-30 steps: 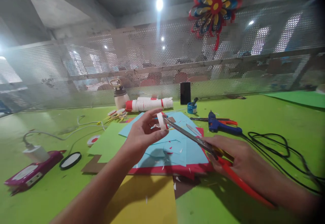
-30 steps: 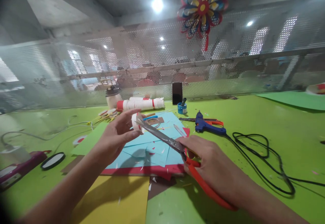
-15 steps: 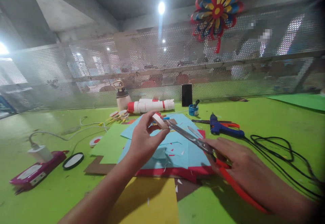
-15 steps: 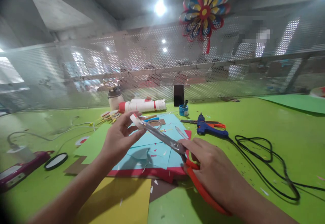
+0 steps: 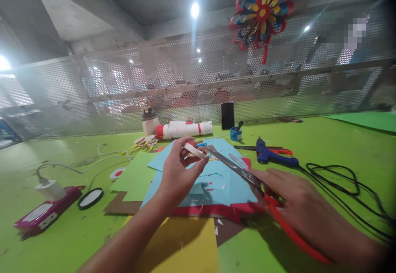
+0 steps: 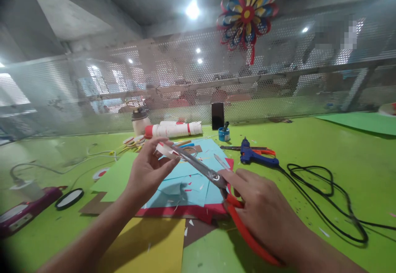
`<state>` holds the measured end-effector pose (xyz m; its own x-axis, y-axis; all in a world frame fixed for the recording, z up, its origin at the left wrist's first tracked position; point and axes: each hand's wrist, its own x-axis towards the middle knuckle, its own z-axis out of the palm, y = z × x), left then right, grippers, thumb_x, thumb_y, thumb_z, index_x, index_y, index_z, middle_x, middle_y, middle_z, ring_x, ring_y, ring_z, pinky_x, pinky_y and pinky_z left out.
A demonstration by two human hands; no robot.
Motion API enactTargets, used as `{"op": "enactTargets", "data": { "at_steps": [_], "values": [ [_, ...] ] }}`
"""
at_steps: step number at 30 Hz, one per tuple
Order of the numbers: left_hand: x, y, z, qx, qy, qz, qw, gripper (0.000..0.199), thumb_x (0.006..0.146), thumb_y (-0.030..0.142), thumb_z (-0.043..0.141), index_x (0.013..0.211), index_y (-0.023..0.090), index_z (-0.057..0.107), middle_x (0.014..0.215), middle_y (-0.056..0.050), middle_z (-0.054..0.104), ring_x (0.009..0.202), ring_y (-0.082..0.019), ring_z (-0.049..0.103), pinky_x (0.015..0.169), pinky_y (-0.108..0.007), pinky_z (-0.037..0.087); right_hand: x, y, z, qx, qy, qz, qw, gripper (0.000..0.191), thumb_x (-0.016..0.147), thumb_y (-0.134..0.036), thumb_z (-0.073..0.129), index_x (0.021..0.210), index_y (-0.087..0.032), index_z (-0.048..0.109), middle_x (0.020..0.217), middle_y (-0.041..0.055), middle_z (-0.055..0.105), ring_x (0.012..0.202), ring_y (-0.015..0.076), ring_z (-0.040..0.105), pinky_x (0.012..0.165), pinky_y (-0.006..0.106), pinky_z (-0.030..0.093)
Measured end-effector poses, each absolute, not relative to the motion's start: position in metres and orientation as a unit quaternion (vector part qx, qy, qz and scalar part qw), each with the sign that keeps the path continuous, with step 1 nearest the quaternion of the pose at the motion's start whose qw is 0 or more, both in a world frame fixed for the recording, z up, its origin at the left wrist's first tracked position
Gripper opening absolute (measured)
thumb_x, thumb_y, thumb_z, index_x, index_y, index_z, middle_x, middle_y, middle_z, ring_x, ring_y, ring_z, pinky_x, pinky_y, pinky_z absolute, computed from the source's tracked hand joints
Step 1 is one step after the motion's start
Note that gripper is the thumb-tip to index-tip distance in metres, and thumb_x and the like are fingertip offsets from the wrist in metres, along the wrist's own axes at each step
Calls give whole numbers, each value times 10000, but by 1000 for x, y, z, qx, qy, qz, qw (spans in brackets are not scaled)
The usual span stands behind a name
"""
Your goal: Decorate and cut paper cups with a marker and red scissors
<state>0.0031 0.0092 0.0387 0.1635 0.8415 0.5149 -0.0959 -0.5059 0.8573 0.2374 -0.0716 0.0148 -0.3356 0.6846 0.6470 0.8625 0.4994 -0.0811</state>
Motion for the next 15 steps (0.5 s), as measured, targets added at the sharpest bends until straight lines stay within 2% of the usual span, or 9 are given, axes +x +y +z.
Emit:
{"op": "enactTargets", "data": {
  "at_steps": [3,9,15],
  "values": [
    [3,11,36,653,286,581,394,410,734,213,749,1046,182,484,996,-32,605,918,-164,680,842,-307,572,237,-68,12,-464,-810,-170,315,379,836,-107,499,1196,-121,614,872,125,669,756,259,668,632,404,589],
    [4,12,33,660,289,579,381,391,714,132,712,1027,180,482,1020,-45,629,891,-157,699,800,-300,591,239,-68,13,-459,-818,-151,313,434,851,-139,504,1275,-95,592,931,139,608,825,278,633,696,462,575],
    [5,13,30,668,298,580,358,394,686,54,657,1010,181,471,1017,-44,620,834,-149,705,790,-315,594,240,-70,10,-472,-815,-160,296,414,864,-190,525,1257,-101,621,854,113,590,739,273,607,629,469,553]
  ]
}}
